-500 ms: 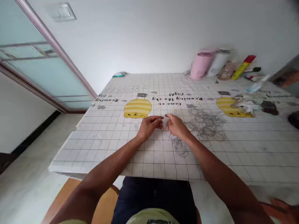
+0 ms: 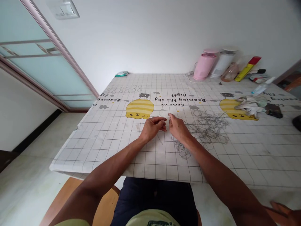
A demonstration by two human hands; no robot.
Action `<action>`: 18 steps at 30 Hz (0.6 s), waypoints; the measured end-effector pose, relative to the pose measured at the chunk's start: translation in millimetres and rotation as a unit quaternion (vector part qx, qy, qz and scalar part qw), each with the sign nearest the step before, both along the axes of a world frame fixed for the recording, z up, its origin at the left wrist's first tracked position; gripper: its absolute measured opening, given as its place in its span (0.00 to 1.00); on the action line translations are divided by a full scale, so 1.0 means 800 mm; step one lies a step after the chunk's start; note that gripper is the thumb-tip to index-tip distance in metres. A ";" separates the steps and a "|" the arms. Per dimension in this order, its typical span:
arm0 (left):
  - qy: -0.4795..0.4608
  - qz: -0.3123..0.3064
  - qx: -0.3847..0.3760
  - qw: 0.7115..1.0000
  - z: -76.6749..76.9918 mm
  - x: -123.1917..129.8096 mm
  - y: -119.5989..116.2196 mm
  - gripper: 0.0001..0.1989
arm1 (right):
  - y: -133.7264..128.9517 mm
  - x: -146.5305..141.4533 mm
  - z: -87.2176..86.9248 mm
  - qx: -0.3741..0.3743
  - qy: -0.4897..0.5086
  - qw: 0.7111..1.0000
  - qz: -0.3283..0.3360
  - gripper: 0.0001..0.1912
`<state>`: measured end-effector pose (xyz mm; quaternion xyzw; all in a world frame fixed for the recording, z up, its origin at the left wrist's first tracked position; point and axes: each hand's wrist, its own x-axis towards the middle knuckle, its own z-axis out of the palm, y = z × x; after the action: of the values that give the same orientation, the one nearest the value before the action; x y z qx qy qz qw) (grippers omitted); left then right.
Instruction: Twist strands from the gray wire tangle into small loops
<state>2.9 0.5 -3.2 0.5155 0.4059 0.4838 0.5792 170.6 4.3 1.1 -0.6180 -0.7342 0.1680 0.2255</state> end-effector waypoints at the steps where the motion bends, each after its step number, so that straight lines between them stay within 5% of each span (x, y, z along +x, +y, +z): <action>1: 0.015 -0.001 -0.001 1.000 -0.001 0.001 -0.001 0.09 | 0.001 0.002 0.001 -0.016 -0.010 1.000 0.012 0.23; 10: 0.079 -0.008 0.011 0.997 -0.004 0.008 -0.011 0.11 | 0.007 0.027 0.003 -0.052 -0.044 0.992 0.106 0.17; 14: 0.017 0.000 -0.037 0.999 0.002 0.004 -0.007 0.08 | 0.009 0.034 0.013 -0.058 0.071 0.989 0.115 0.16; 18: -0.045 0.053 -0.071 0.995 0.011 -0.003 0.001 0.07 | 0.002 0.029 0.026 -0.095 0.251 0.960 0.079 0.26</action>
<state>0.8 1.0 5.8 0.4284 0.4399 0.5065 0.6053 193.7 6.1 21.8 -0.5145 -0.6812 0.4040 0.3286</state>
